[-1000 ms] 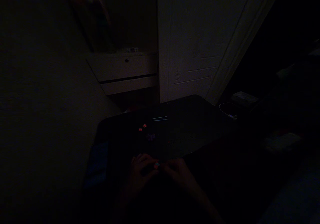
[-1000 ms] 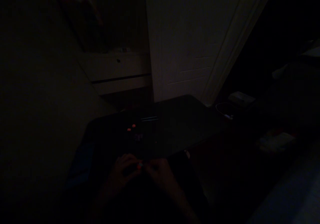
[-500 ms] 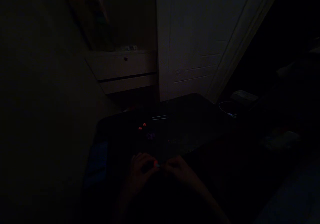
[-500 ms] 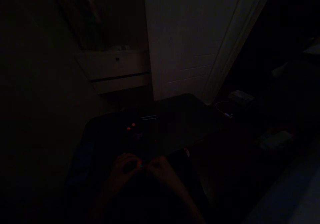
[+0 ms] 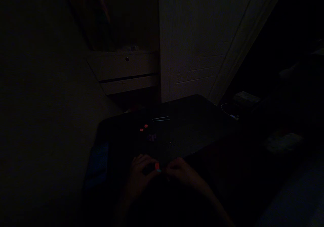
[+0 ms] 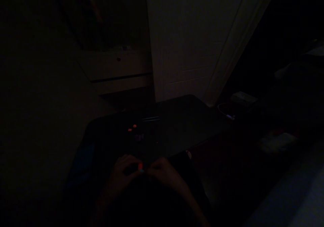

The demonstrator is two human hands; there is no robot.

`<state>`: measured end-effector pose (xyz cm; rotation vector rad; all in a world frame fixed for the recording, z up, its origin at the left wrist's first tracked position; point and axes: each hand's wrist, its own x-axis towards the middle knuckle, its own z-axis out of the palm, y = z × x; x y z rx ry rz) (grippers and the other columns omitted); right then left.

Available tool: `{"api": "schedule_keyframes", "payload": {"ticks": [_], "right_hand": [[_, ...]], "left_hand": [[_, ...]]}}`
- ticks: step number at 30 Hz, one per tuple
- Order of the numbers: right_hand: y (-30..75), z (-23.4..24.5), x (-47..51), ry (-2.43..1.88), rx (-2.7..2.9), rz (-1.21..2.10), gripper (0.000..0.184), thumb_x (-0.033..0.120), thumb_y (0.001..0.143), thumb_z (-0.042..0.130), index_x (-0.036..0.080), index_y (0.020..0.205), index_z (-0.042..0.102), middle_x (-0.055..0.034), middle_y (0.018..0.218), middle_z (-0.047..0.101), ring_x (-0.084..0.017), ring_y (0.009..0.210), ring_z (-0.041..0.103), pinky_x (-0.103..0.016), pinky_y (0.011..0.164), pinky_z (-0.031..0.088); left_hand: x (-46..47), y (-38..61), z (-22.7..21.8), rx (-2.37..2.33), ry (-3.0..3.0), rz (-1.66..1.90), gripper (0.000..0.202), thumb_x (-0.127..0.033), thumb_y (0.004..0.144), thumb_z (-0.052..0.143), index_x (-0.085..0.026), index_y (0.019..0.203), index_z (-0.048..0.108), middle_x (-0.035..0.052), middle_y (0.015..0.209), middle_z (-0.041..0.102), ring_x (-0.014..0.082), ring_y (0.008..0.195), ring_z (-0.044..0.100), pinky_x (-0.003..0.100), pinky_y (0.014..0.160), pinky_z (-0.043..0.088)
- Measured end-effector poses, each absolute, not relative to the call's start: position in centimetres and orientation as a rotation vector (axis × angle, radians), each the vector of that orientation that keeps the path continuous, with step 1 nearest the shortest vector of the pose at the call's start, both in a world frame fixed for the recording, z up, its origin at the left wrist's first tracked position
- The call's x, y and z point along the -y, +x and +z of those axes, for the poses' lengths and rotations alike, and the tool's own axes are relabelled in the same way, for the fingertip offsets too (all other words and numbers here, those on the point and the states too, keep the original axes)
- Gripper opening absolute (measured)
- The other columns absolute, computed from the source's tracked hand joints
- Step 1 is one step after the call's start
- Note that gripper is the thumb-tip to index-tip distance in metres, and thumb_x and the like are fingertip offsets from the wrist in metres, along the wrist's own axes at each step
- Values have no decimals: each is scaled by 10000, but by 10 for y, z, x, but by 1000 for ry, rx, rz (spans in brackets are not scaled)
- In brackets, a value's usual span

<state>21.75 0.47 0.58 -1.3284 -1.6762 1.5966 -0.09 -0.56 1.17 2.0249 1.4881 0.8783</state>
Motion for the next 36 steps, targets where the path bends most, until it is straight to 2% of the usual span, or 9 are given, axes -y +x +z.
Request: {"api": "schedule_keyframes", "payload": {"ticks": [3, 9, 15, 20, 25, 36], "right_hand": [[218, 8, -3, -1318, 1672, 1597, 344, 375, 842, 680, 167, 568, 695, 19, 548, 566, -127, 560, 463, -260, 551, 308], [219, 15, -5, -1332, 1574, 1494, 411, 476, 864, 659, 174, 587, 696, 15, 557, 557, -135, 574, 468, -268, 569, 317], [208, 5, -4, -1325, 1480, 1433, 401, 481, 884, 650, 169, 639, 715, -6, 631, 636, -155, 639, 534, -264, 615, 376], [199, -4, -2, -1364, 1419, 1446, 419, 498, 882, 645, 167, 632, 702, -4, 616, 612, -152, 627, 522, -263, 592, 357], [191, -1, 3, -1346, 1396, 1500, 371, 465, 874, 667, 155, 685, 745, -2, 655, 642, -152, 659, 543, -251, 605, 375], [193, -4, -1, -1391, 1396, 1446, 343, 412, 836, 667, 172, 593, 628, 16, 611, 538, -142, 630, 483, -255, 590, 354]], "left_hand": [[5, -2, 11, -1476, 2031, 912, 123, -197, 795, 823, -294, 866, 794, 4, 910, 806, 257, 921, 730, 446, 945, 515], [4, -5, 4, -1454, 2001, 965, 110, -254, 783, 862, -281, 866, 797, 6, 902, 799, 255, 913, 719, 415, 875, 533], [3, -8, -4, -1510, 1974, 1008, 222, -390, 825, 833, -307, 1030, 819, 19, 919, 805, 252, 876, 716, 435, 878, 559], [4, -6, 1, -1519, 1958, 1015, 116, -330, 789, 853, -273, 859, 780, 1, 828, 774, 233, 807, 690, 380, 793, 548], [4, -2, 3, -1603, 1894, 1019, 175, -241, 721, 876, -250, 755, 705, -25, 752, 708, 200, 723, 639, 320, 698, 510], [7, -8, 7, -1461, 1966, 1026, 81, -324, 826, 795, -265, 879, 777, 6, 810, 749, 223, 784, 682, 363, 775, 543]]}}
